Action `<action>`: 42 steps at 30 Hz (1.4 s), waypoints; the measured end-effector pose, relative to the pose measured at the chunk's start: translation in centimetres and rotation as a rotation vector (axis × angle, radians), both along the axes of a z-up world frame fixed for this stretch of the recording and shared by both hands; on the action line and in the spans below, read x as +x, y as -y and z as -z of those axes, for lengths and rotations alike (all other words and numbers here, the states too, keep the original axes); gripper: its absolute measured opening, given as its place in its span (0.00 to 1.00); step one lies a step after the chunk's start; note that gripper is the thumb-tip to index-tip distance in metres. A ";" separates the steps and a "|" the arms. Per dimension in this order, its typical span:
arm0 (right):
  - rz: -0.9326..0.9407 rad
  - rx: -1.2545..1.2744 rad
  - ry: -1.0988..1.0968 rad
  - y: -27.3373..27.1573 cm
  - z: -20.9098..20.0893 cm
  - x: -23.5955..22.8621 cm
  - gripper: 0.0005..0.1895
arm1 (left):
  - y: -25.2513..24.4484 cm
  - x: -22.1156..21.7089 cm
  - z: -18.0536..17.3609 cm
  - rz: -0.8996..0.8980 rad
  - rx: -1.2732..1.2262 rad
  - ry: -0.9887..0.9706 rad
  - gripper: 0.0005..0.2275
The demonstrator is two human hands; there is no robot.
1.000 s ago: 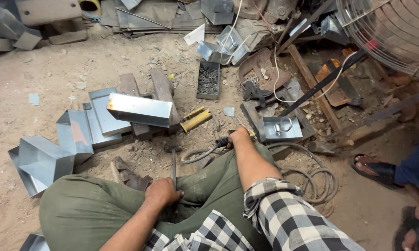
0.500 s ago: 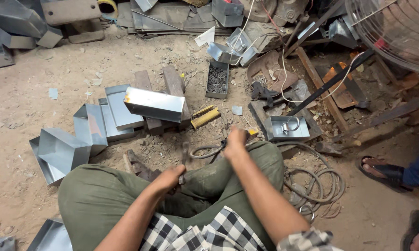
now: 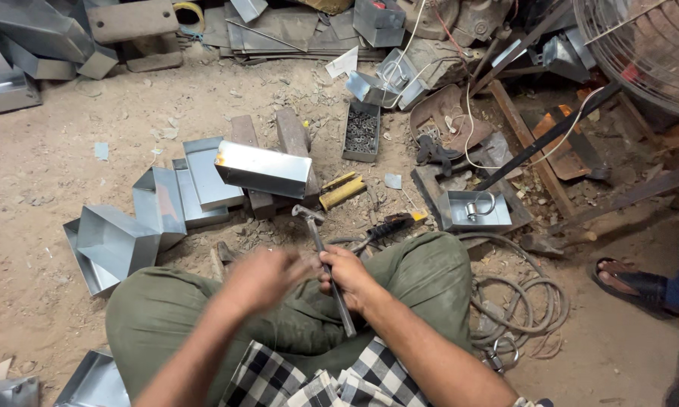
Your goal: The person welds the seams of metal boxes using an electrode holder and strikes the metal with a hammer to shape the parts on a workshop floor.
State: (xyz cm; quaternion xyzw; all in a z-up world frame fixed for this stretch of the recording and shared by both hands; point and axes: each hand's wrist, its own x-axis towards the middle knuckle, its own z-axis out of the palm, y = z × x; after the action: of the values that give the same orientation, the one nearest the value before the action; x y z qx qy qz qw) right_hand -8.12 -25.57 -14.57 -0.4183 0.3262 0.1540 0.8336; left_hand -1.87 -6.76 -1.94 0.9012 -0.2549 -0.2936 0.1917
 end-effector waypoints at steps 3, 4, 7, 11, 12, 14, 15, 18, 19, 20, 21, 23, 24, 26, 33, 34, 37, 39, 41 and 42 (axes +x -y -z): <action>-0.057 -0.205 0.032 -0.4 -1.4 -0.9 0.17 | 0.1 7.5 -0.7 -0.051 -0.065 0.362 0.22; -0.054 -0.204 0.032 -0.7 -1.8 -1.1 0.17 | 0.6 10.2 -0.3 0.000 -0.067 0.479 0.22; -0.127 -0.322 0.043 -2.1 -2.1 -1.3 0.25 | 2.4 16.7 1.7 0.176 -0.164 0.819 0.27; -0.206 -0.658 0.238 -2.7 -0.5 -1.2 0.23 | 3.4 20.6 3.0 0.437 -0.009 0.746 0.24; -0.255 -0.945 0.401 -2.4 -0.1 -1.1 0.23 | 3.6 21.0 2.9 0.437 0.233 0.537 0.19; -0.235 -0.917 0.372 -2.3 0.1 -0.7 0.23 | 3.4 20.9 3.2 0.400 0.203 0.575 0.19; -0.217 -0.890 0.338 -2.4 0.0 -0.6 0.22 | 3.2 20.5 3.6 0.362 0.169 0.609 0.20; -0.216 -1.019 0.305 -2.9 -0.4 0.0 0.23 | 3.1 19.8 4.7 0.224 0.080 0.651 0.20; -0.216 -1.020 0.300 -2.9 -0.6 0.1 0.23 | 3.1 19.9 4.8 0.227 0.078 0.646 0.20; -0.229 -1.033 0.321 -3.0 -0.9 0.3 0.23 | 3.0 20.0 4.9 0.254 0.071 0.673 0.20; -0.243 -1.047 0.345 -3.0 -1.1 0.5 0.22 | 2.9 20.1 4.8 0.277 0.063 0.702 0.21; -0.235 -1.052 0.399 -3.4 -1.6 0.7 0.23 | 2.9 20.3 4.4 0.266 0.042 0.643 0.23; -0.225 -1.055 0.457 -3.5 -1.8 0.8 0.23 | 2.9 20.5 4.2 0.254 0.023 0.587 0.25; -0.283 -1.060 0.383 -4.0 -2.2 0.9 0.24 | 3.0 20.5 3.8 0.183 0.019 0.481 0.26; -0.526 -1.065 0.496 -2.0 -2.5 4.5 0.21 | 3.2 21.1 3.4 0.107 -0.027 0.372 0.26; -0.529 -1.061 0.499 -1.9 -2.5 5.3 0.21 | 3.4 21.1 3.3 0.103 -0.022 0.371 0.26; -0.329 -1.109 0.085 -1.8 -1.9 5.7 0.25 | 4.4 20.4 2.9 0.159 0.013 0.447 0.24; -0.362 -1.265 0.494 -1.9 -0.8 4.6 0.22 | 4.6 20.4 2.2 0.222 0.153 0.500 0.24; -0.333 -1.218 0.530 -2.8 0.3 3.2 0.22 | 4.8 20.1 1.7 0.228 0.177 0.529 0.24; -0.302 -1.170 0.568 -3.1 0.6 2.8 0.22 | 5.1 20.0 1.6 0.235 0.202 0.560 0.25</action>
State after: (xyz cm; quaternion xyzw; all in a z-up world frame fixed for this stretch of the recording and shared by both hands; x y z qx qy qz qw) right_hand -5.34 -22.48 -15.19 -0.8669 0.0618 -0.0496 0.4921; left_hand 18.14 -11.89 -3.55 0.9259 -0.3695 -0.0783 -0.0114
